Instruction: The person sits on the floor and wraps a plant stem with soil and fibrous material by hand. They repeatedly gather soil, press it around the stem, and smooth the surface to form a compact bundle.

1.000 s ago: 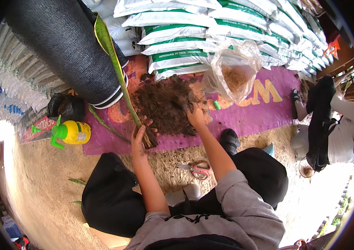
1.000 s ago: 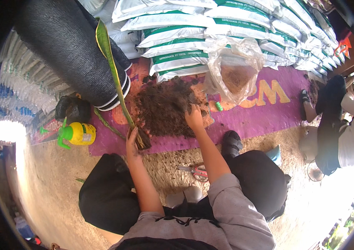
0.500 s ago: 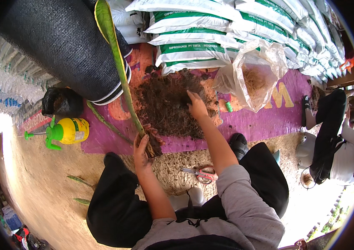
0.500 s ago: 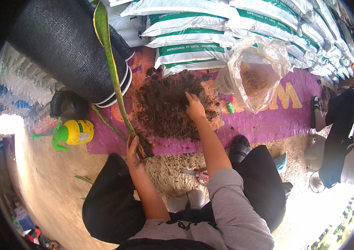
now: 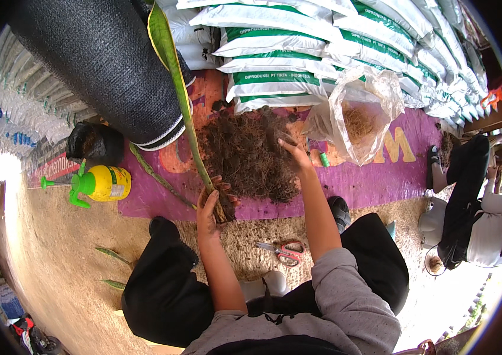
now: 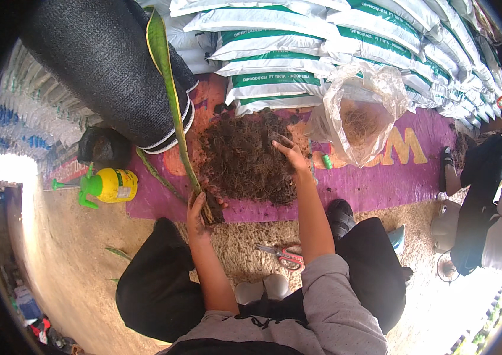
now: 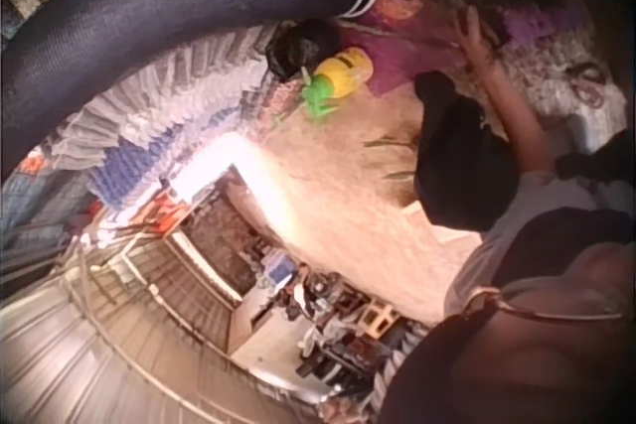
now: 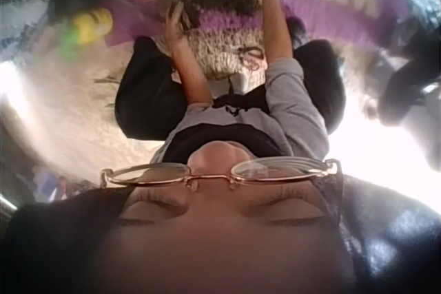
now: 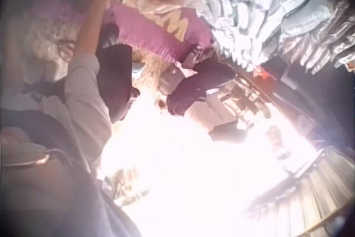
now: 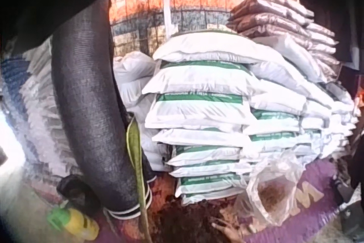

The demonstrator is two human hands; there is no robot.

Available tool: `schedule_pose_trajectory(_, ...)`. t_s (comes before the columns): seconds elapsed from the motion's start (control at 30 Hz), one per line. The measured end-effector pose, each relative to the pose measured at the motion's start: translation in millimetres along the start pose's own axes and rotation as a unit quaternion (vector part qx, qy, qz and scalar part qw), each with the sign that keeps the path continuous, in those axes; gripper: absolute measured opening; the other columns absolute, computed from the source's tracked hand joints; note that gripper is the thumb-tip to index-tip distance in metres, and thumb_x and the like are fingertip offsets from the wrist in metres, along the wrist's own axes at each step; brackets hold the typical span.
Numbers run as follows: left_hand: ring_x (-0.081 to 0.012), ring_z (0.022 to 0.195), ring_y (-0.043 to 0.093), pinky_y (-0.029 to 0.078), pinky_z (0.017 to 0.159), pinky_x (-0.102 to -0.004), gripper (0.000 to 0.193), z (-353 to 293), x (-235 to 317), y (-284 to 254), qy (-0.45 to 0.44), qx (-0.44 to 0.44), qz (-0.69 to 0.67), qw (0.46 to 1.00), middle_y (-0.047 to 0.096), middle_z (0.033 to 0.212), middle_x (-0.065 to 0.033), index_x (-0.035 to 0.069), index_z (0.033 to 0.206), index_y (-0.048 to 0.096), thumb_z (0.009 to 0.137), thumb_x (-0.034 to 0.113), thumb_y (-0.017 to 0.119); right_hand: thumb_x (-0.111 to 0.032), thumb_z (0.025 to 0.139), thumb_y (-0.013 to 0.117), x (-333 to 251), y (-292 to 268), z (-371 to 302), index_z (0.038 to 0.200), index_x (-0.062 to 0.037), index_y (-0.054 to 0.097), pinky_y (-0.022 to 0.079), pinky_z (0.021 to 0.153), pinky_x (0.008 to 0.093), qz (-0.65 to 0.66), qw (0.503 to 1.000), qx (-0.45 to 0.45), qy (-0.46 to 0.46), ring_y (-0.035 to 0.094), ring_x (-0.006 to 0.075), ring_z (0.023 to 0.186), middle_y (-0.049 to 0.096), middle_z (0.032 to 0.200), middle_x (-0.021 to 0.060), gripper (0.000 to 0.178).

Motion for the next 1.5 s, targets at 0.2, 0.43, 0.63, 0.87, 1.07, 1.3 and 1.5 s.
schedule_pose_trajectory(0.2, -0.0276, 0.078, 0.068, 0.06, 0.067, -0.043, 0.04, 1.4, -0.9, -2.2, -0.011, 0.009, 0.005, 1.0, 0.062, 0.103, -0.0176, -0.003, 0.127, 0.048, 0.091, 0.012, 0.058, -0.027, 0.078, 0.077, -20.7, 7.2, -7.7, 0.131, -0.0083, 0.053, 0.038, 0.098, 0.0458, -0.002, 0.998, -0.022, -0.054, 0.044, 0.0268, 0.125, 0.051, 0.134, 0.0119, 0.061)
schedule_pose_trajectory(0.43, -0.0271, 0.079, 0.068, 0.06, 0.068, -0.043, 0.04, 5.3, -3.5, -2.9, -0.01, -0.007, 0.0, 1.0, 0.062, 0.104, -0.018, -0.004, 0.126, 0.048, 0.091, 0.013, 0.058, -0.019, 0.075, 0.08, -53.0, 11.7, -7.3, 0.116, 0.0036, 0.062, 0.05, 0.08, 0.0288, -0.289, 0.92, 0.066, -0.256, 0.063, 0.0176, 0.092, 0.067, 0.105, 0.0104, 0.05)
schedule_pose_trajectory(0.63, -0.032, 0.092, 0.066, 0.058, 0.077, -0.0453, 0.04, 2.6, -4.2, 10.7, -0.028, -0.015, -0.015, 0.999, 0.058, 0.114, -0.0212, -0.004, 0.126, 0.047, 0.093, 0.017, 0.057, -0.023, 0.086, 0.07, -67.7, 24.2, -21.3, 0.117, 0.0044, 0.061, 0.05, 0.085, 0.0299, -0.048, 0.979, -0.048, -0.192, 0.063, 0.0207, 0.099, 0.067, 0.108, 0.0133, 0.042)
schedule_pose_trajectory(0.87, -0.0373, 0.108, 0.06, 0.056, 0.085, -0.0466, 0.042, -2.1, -6.7, 44.1, -0.022, -0.054, -0.048, 0.997, 0.052, 0.127, -0.0229, -0.004, 0.127, 0.045, 0.095, 0.021, 0.055, -0.023, 0.092, 0.06, -51.4, 10.8, -33.0, 0.128, 0.0, 0.051, 0.049, 0.083, 0.0347, 0.075, 0.99, -0.004, -0.119, 0.059, 0.0193, 0.107, 0.063, 0.116, 0.0072, 0.044)
schedule_pose_trajectory(1.07, -0.0341, 0.106, 0.062, 0.056, 0.084, -0.0438, 0.042, -13.8, 20.2, 26.2, -0.021, -0.034, -0.044, 0.998, 0.054, 0.126, -0.0203, -0.003, 0.128, 0.045, 0.094, 0.02, 0.056, -0.029, 0.085, 0.069, 4.3, -21.0, -31.2, 0.113, 0.0012, 0.061, 0.05, 0.07, 0.0317, -0.061, 0.981, 0.149, -0.109, 0.062, 0.0174, 0.084, 0.067, 0.1, 0.0047, 0.042)
schedule_pose_trajectory(1.3, -0.0341, 0.101, 0.063, 0.057, 0.08, -0.0422, 0.04, -22.2, 57.5, -0.3, -0.017, -0.044, -0.008, 0.999, 0.058, 0.12, -0.0193, -0.004, 0.128, 0.046, 0.095, 0.017, 0.053, -0.025, 0.079, 0.071, 53.7, 50.7, -56.7, 0.111, 0.0029, 0.063, 0.05, 0.08, 0.0391, -0.433, 0.879, 0.059, -0.191, 0.065, 0.0321, 0.09, 0.065, 0.106, 0.0197, 0.043)
schedule_pose_trajectory(1.5, -0.0328, 0.096, 0.066, 0.058, 0.077, -0.0408, 0.04, -22.4, 77.9, -26.1, -0.031, -0.023, 0.039, 0.998, 0.059, 0.118, -0.0195, -0.004, 0.129, 0.046, 0.095, 0.015, 0.052, -0.018, 0.077, 0.07, 95.8, 122.0, -59.8, 0.118, -0.0011, 0.056, 0.047, 0.094, 0.0437, -0.523, 0.825, -0.075, -0.2, 0.054, 0.0364, 0.112, 0.051, 0.127, 0.02, 0.047)
Point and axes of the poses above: each hand's wrist, its own z-axis towards the middle knuckle, its own y-axis out of the palm, x = y × z, the point moved 3 cm from there along z, towards the middle knuckle
